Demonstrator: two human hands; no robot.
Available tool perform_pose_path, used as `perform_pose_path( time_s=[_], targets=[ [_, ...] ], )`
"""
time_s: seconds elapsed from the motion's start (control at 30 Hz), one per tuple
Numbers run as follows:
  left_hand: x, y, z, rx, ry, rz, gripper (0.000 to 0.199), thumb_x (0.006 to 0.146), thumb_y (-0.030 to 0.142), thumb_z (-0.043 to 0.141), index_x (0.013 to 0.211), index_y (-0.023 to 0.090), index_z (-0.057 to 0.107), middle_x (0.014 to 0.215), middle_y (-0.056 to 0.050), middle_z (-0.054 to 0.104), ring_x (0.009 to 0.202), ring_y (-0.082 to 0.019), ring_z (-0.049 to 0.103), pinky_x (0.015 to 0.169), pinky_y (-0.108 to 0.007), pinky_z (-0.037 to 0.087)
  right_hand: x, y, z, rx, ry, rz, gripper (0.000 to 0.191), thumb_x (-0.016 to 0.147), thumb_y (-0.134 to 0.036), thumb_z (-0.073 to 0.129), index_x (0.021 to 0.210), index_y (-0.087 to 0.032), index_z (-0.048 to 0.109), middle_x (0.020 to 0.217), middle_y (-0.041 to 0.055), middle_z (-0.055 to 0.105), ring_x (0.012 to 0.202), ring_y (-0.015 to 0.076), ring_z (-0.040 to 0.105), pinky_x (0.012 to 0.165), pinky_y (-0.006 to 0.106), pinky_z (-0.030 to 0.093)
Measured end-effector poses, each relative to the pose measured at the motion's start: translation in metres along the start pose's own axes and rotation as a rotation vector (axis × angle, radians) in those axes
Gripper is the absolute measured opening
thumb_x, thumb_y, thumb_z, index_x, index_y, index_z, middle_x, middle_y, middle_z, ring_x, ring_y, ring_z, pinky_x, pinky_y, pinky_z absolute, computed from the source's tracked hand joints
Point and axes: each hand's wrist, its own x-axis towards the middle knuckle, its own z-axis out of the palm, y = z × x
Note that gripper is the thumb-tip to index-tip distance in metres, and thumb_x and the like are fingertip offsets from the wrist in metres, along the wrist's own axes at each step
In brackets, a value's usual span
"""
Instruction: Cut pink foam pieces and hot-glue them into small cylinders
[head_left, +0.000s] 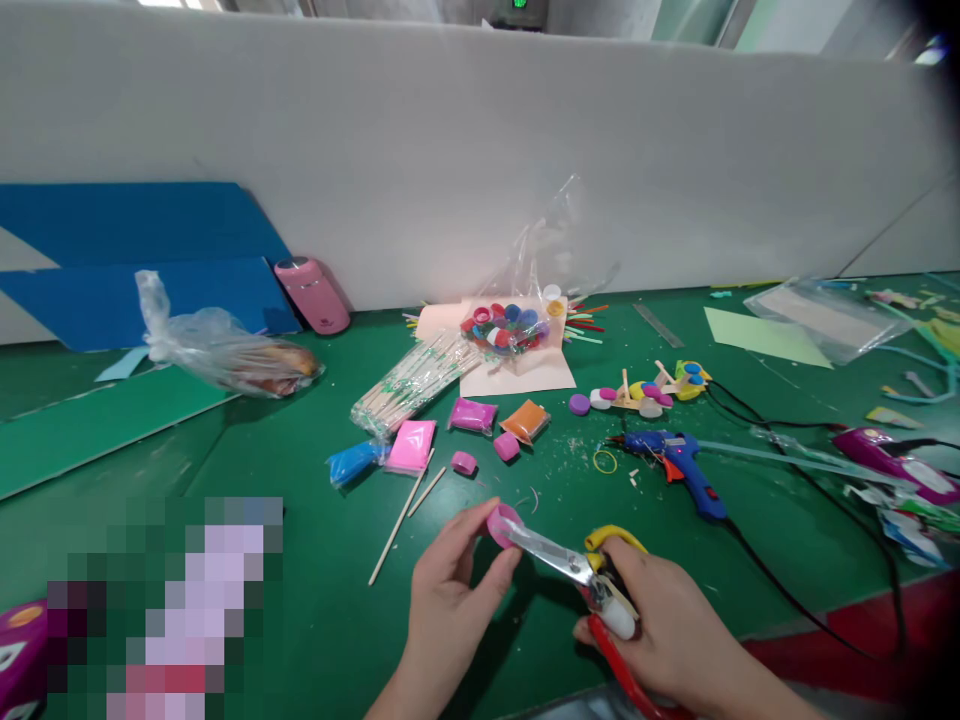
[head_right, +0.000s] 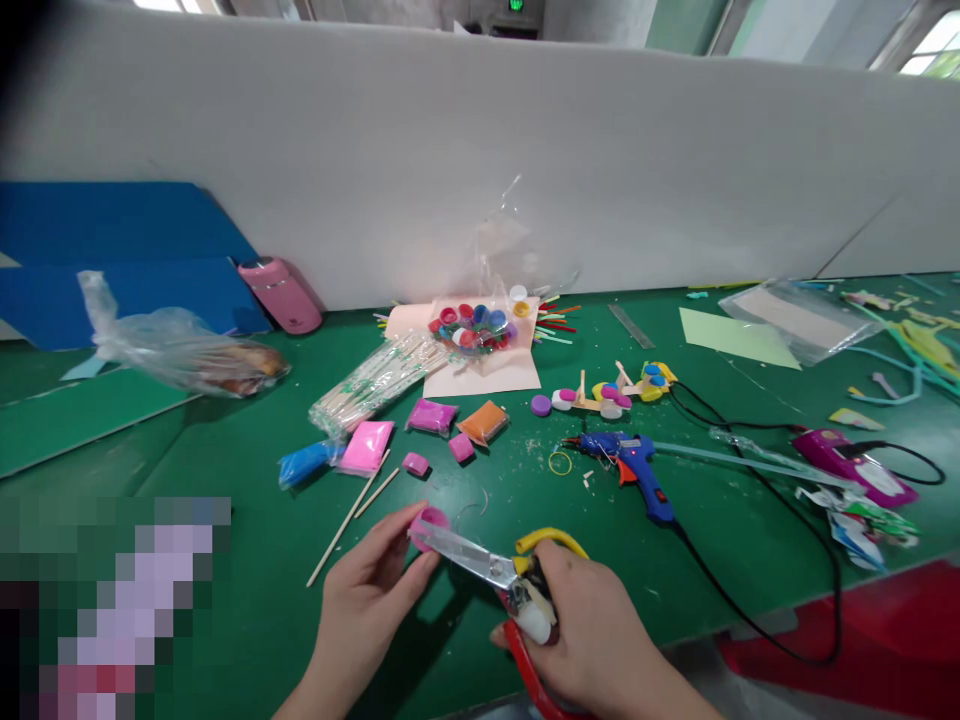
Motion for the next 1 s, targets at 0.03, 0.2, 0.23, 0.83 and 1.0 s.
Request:
perform_pose_path(
  time_s=[0.03, 0.2, 0.23, 0.83, 1.0],
  targets=[
    [0.001, 0.003, 0.000, -0.077, -0.020, -0.070, 0.035, 0.064, 0.015, 0.065, 0.097, 0.025, 0.062, 0.095, -0.001, 0.065, 0.088, -0.016, 0.059, 0.080, -0.025, 0.046, 0.000, 0.000, 0.000, 0.001, 0.003, -0.004, 0.031, 0.064, -0.038, 0.062, 0.080, -0.022, 0.040, 0.066, -0.0015, 0.057, 0.057, 0.0175, 0.052, 0.049, 0.024, 0.029],
    [0.007, 0.009, -0.002, -0.313, -0.160, -0.337, 0.026, 0.068, 0.018, 0.063, 0.094, 0.021, 0.064, 0.083, -0.002, 0.068, 0.076, -0.012, 0.061, 0.070, -0.018, 0.047, -0.001, 0.001, -0.002, -0.003, 0.014, -0.021, 0.032, 0.063, -0.039, 0.064, 0.077, -0.022, 0.040, 0.065, -0.0023, 0.056, 0.056, 0.0164, 0.050, 0.049, 0.024, 0.029],
    [0.008, 0.009, -0.002, -0.336, -0.187, -0.356, 0.024, 0.069, 0.018, 0.062, 0.093, 0.020, 0.064, 0.081, -0.002, 0.068, 0.074, -0.011, 0.060, 0.070, -0.017, 0.047, -0.001, 0.001, -0.003, -0.003, 0.014, -0.020, 0.032, 0.062, -0.039, 0.064, 0.076, -0.022, 0.040, 0.065, -0.0025, 0.056, 0.055, 0.0161, 0.050, 0.049, 0.023, 0.029],
    [0.008, 0.013, -0.004, -0.124, -0.092, -0.184, 0.026, 0.064, 0.017, 0.065, 0.089, 0.017, 0.064, 0.084, -0.005, 0.068, 0.080, -0.018, 0.062, 0.071, -0.024, 0.050, 0.000, -0.003, -0.004, -0.055, -0.018, -0.006, 0.034, 0.063, -0.043, 0.062, 0.077, -0.022, 0.040, 0.068, -0.0003, 0.057, 0.058, 0.0182, 0.051, 0.050, 0.025, 0.028],
    [0.007, 0.012, -0.004, -0.104, -0.089, -0.135, 0.028, 0.063, 0.015, 0.065, 0.091, 0.018, 0.064, 0.088, -0.004, 0.067, 0.082, -0.017, 0.061, 0.075, -0.024, 0.048, 0.000, -0.001, -0.001, -0.064, -0.037, -0.008, 0.029, 0.066, -0.041, 0.059, 0.076, -0.022, 0.039, 0.066, -0.0001, 0.058, 0.056, 0.0186, 0.051, 0.049, 0.025, 0.027]
  ],
)
